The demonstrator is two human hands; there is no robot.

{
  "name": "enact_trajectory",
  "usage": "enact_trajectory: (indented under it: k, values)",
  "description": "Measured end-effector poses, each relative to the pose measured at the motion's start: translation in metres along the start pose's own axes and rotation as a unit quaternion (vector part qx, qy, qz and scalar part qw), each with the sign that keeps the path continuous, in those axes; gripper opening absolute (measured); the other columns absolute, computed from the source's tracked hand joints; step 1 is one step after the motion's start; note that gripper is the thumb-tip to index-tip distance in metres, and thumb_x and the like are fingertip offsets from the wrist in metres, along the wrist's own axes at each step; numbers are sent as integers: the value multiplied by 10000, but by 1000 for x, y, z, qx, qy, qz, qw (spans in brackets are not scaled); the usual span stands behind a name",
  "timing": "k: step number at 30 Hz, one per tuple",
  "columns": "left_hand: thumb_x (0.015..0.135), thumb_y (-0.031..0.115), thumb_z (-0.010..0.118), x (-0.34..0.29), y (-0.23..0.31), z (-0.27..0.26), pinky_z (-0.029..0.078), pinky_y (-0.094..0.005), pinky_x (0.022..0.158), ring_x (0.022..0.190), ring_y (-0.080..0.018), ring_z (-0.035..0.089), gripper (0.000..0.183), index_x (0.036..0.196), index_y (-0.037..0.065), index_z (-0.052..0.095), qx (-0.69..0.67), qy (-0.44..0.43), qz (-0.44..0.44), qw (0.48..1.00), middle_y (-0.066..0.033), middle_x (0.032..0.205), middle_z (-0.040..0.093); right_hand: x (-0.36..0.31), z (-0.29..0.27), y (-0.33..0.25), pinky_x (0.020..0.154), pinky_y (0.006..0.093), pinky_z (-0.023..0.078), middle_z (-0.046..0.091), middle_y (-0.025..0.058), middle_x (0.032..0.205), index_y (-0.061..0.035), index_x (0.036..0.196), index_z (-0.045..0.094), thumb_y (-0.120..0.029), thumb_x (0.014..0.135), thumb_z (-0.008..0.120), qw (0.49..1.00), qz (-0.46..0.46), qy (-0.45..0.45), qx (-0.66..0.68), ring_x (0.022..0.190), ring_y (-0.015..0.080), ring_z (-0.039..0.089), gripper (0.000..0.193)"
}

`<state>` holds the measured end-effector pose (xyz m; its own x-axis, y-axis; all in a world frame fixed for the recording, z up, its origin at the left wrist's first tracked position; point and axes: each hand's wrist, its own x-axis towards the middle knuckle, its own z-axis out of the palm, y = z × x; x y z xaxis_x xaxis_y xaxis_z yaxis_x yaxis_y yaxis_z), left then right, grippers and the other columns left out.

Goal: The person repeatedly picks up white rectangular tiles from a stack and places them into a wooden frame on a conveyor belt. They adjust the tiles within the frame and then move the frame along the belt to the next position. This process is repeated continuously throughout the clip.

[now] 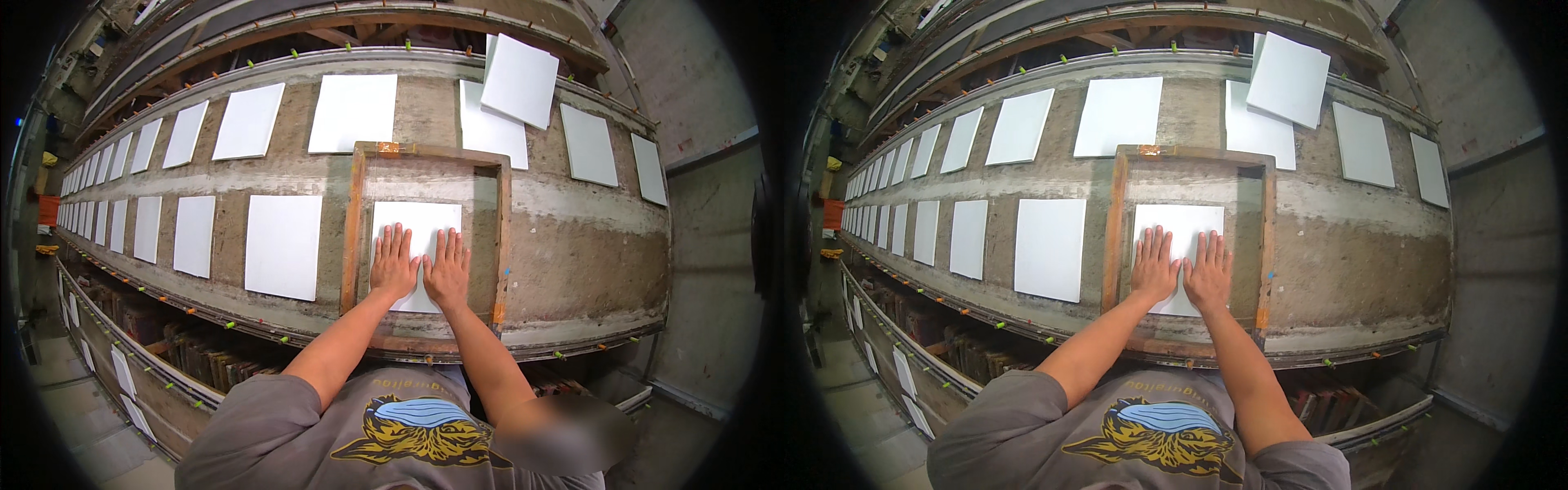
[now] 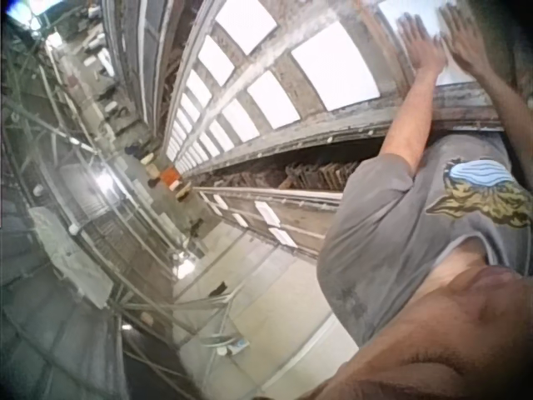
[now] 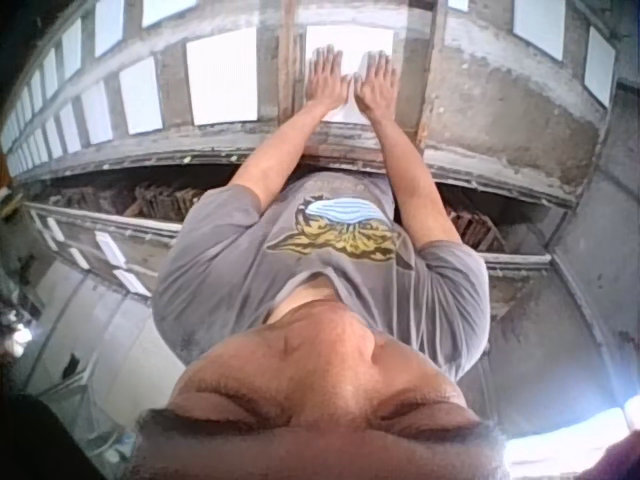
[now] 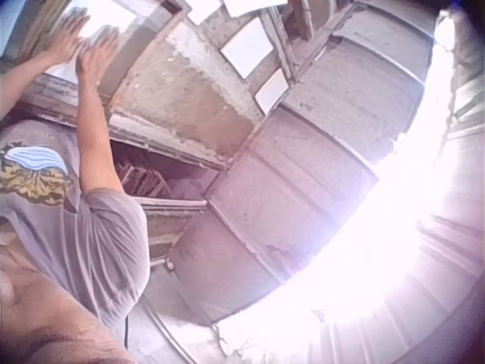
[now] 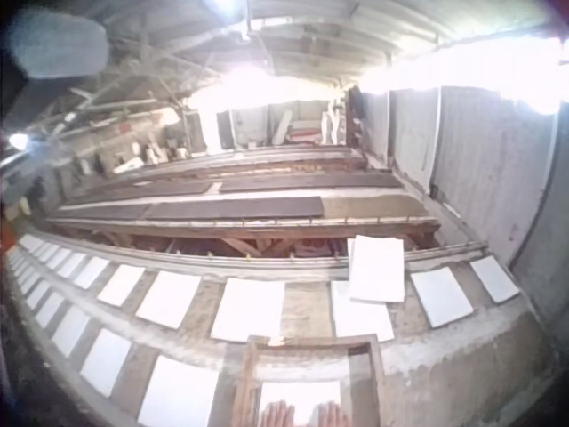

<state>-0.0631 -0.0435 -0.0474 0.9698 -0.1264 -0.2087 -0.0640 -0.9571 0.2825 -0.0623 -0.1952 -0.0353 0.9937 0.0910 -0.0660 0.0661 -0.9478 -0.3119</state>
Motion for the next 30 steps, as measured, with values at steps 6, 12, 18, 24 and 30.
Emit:
enact_trajectory:
  k: [6, 12, 18, 24, 30]
  values:
    - [1026, 527, 442, -2, 4, -8, 57, -524, 1276, 1580, -401, 12, 815, 1634, 54, 174, 13, -10, 6, 1000, -197, 1711, 64, 51, 0, -3, 1258, 531, 160, 207, 219, 1679, 0, 1604, 246, -437, 1051, 441, 1000, 13, 15, 23, 1569, 375, 153, 731]
    - [959, 708, 457, 2, 6, -19, 40, -507, 1279, 1584, -382, -28, 990, 1648, 77, 129, 16, -33, -3, 999, -174, 1719, 18, 91, 0, 2, 1172, 498, 308, 455, 229, 1495, -19, 1441, 474, -360, 1030, 556, 988, -43, 136, 50, 1425, 392, 386, 541]
    - [939, 722, 477, 1, 1, -4, 56, -524, 1273, 1582, -393, 1, 1009, 1641, 64, 171, 17, 13, 6, 1000, -184, 1715, 64, 131, -33, -3, 605, 454, 442, 571, 170, 704, -9, 770, 546, -250, 1020, 611, 923, -57, 155, 348, 640, 359, 573, 353]
    - [954, 685, 489, -6, 6, -10, 69, -518, 1274, 1583, -385, 9, 960, 1632, 66, 208, 11, 3, 2, 1000, -178, 1715, 75, 138, 6, 17, 628, 488, 426, 564, 226, 723, 10, 765, 522, -304, 1044, 557, 938, -53, 65, 336, 683, 446, 537, 422]
    - [1003, 576, 479, -1, 2, 0, 89, -515, 1278, 1579, -387, 66, 829, 1630, 94, 232, 36, 46, 3, 998, -163, 1711, 122, 88, 15, 23, 651, 501, 449, 580, 223, 745, -15, 762, 547, -307, 1025, 577, 934, -50, 45, 350, 708, 454, 566, 394]
